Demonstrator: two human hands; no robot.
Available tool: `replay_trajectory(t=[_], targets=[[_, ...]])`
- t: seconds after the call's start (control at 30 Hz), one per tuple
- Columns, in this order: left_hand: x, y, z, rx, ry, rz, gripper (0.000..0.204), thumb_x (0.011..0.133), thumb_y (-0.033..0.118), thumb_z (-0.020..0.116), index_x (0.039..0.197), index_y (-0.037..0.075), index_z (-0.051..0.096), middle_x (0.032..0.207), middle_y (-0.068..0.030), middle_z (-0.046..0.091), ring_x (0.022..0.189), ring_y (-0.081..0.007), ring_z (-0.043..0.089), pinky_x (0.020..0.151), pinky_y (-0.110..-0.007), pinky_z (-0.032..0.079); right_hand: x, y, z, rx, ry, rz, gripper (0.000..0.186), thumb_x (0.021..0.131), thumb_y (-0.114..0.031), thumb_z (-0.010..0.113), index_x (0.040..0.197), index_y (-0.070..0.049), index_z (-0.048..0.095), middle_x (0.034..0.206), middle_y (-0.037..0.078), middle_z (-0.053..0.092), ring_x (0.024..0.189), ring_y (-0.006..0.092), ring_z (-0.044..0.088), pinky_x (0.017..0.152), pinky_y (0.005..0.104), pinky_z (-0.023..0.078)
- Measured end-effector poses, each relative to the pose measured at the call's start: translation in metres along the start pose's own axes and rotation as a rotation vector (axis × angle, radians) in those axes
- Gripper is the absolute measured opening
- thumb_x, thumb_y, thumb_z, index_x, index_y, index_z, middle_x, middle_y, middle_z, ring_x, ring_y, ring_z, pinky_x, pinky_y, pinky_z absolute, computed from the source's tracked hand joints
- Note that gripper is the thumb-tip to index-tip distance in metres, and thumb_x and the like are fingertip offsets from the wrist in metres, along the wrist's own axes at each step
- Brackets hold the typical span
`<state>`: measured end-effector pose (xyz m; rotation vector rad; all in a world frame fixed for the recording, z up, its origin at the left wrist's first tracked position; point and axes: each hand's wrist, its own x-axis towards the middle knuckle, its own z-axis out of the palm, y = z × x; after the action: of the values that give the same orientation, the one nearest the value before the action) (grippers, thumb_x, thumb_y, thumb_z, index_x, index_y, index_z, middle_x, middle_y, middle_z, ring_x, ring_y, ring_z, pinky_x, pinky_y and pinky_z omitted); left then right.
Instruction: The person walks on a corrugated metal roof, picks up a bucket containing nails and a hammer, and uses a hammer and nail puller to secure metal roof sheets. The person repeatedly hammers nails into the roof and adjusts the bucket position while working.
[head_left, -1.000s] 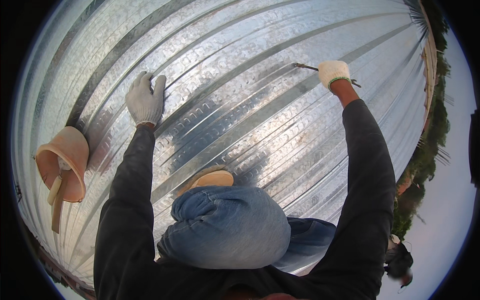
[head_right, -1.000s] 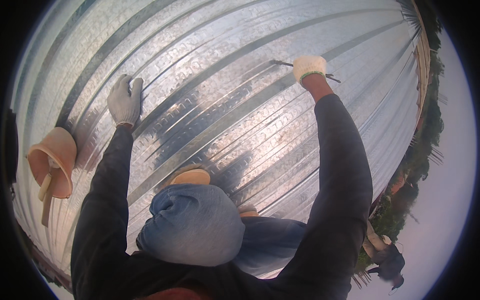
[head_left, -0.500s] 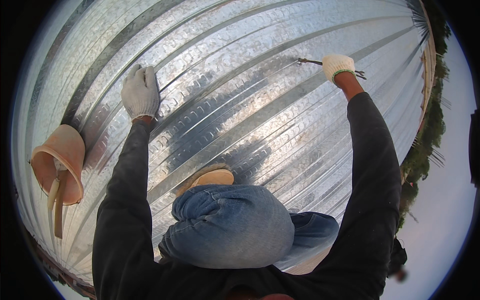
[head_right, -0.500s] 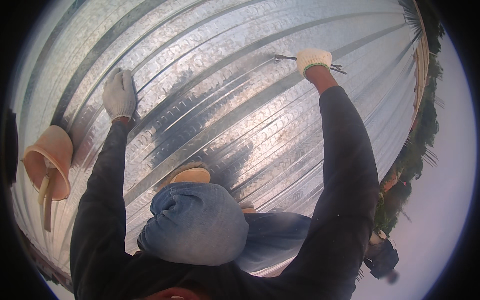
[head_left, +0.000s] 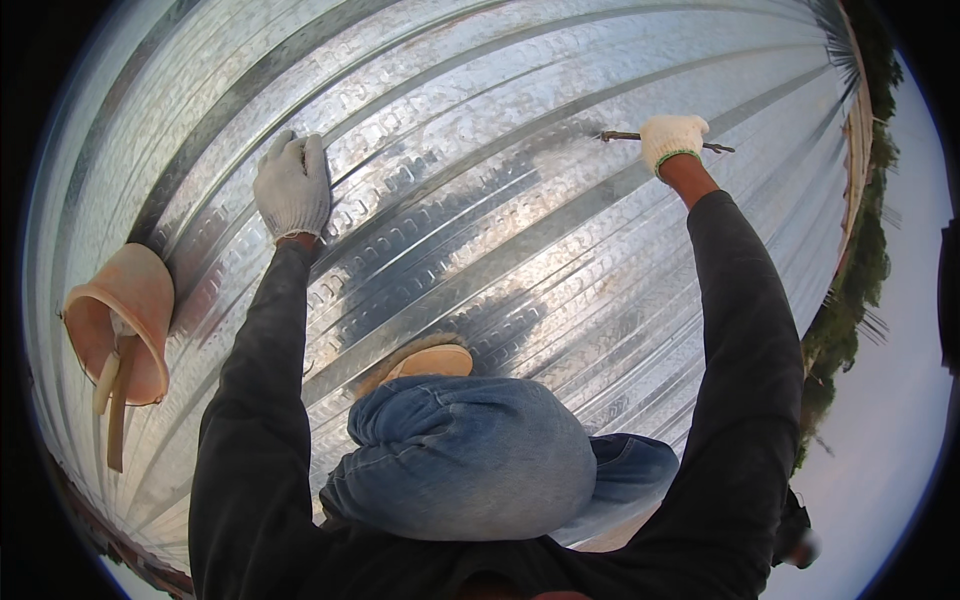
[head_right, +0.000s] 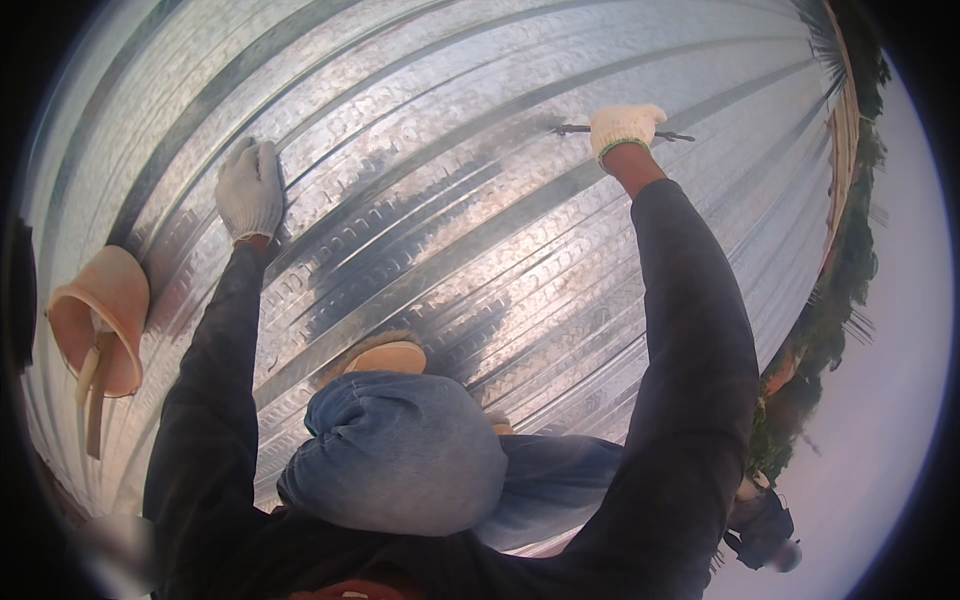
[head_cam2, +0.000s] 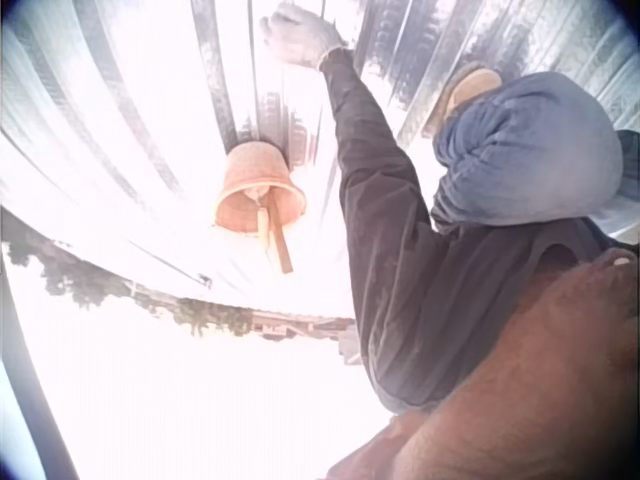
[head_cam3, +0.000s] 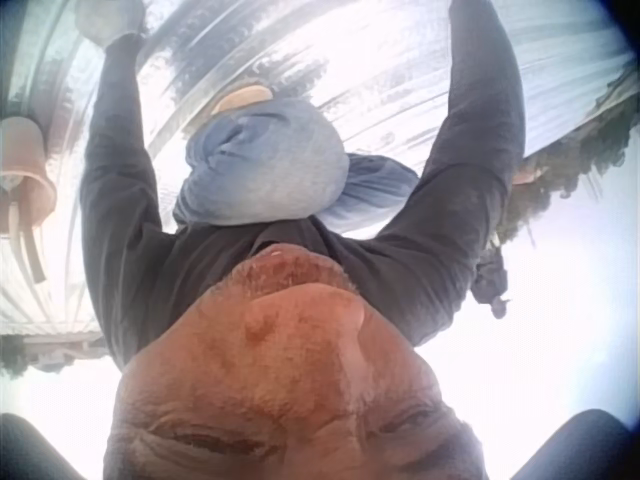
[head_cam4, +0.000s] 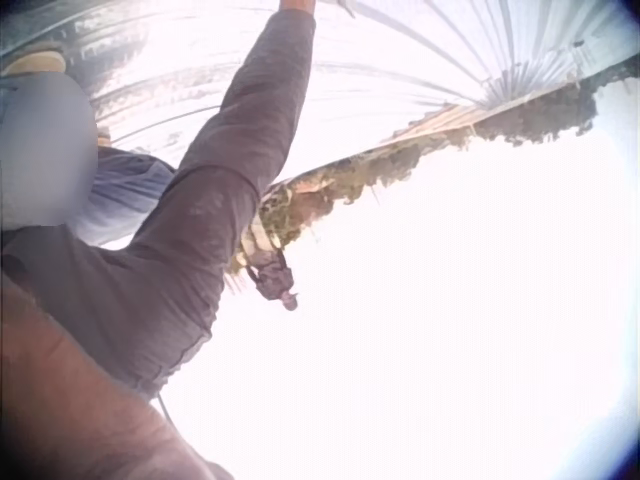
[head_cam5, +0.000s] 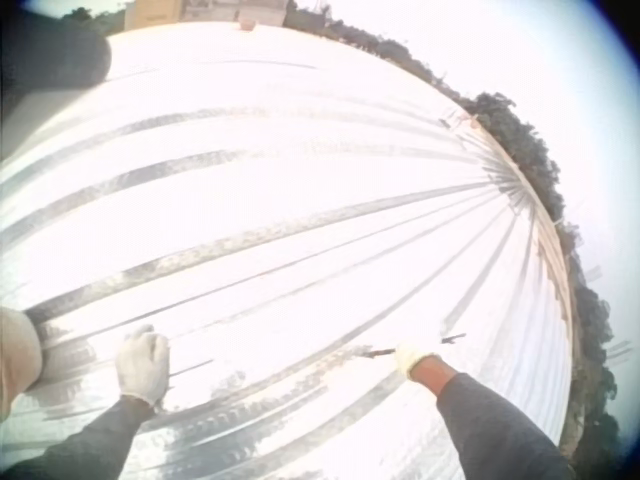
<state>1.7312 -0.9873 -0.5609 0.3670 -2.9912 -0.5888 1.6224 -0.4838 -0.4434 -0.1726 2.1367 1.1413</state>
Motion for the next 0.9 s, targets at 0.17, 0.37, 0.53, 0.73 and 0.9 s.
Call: replay_trajectory(t=[0.17, 0.37, 0.53, 0.73, 0.9], targets=[[0.001, 0.001, 0.000, 0.005, 0.034, 0.015, 0.050, 0.114, 0.046, 0.061, 0.120, 0.004, 0.089, 0.147, -0.0213, 0.078, 0.130, -0.0457, 0.074, 0.115, -0.054, 0.055, 0.000, 0.007, 0.001, -0.018, -0.028, -0.007, 0.027, 0.103, -0.019, 0.075, 0.125, -0.014, 0.091, 0.122, 0.012, 0.089, 0.111, 0.0376, 0.086, 0.096, 0.0700, 0.056], [0.001, 0.006, -0.009, -0.092, -0.004, -0.024, 0.048, 0.113, 0.045, 0.061, 0.119, 0.005, 0.088, 0.145, -0.0196, 0.079, 0.128, -0.0453, 0.074, 0.113, -0.053, 0.057, -0.008, 0.005, 0.001, -0.130, 0.073, 0.037, 0.027, 0.104, -0.018, 0.075, 0.125, -0.015, 0.091, 0.120, 0.013, 0.090, 0.111, 0.0356, 0.086, 0.095, 0.0678, 0.056], [0.005, 0.007, -0.004, -0.018, 0.031, 0.023, 0.048, 0.113, 0.044, 0.061, 0.118, 0.004, 0.088, 0.139, -0.0188, 0.081, 0.123, -0.0455, 0.076, 0.110, -0.054, 0.057, -0.009, 0.009, -0.003, -0.024, 0.040, 0.001, 0.026, 0.104, -0.018, 0.074, 0.123, -0.014, 0.092, 0.118, 0.013, 0.090, 0.111, 0.0381, 0.086, 0.091, 0.0659, 0.057], [0.002, 0.004, -0.001, 0.002, 0.062, 0.033, 0.049, 0.114, 0.042, 0.059, 0.117, 0.002, 0.088, 0.140, -0.0194, 0.081, 0.124, -0.0455, 0.076, 0.110, -0.054, 0.058, -0.005, 0.010, 0.001, 0.122, 0.004, 0.063, 0.030, 0.106, -0.017, 0.073, 0.130, -0.012, 0.090, 0.126, 0.016, 0.088, 0.117, 0.0416, 0.085, 0.100, 0.0747, 0.057], [0.003, 0.006, -0.002, 0.002, 0.045, 0.018, 0.049, 0.114, 0.042, 0.060, 0.117, 0.001, 0.087, 0.139, -0.0199, 0.081, 0.124, -0.0457, 0.075, 0.110, -0.054, 0.058, -0.009, 0.011, 0.009, 0.133, -0.063, 0.106, 0.032, 0.108, -0.023, 0.073, 0.135, -0.014, 0.088, 0.133, 0.015, 0.087, 0.126, 0.0380, 0.082, 0.112, 0.0758, 0.050]])
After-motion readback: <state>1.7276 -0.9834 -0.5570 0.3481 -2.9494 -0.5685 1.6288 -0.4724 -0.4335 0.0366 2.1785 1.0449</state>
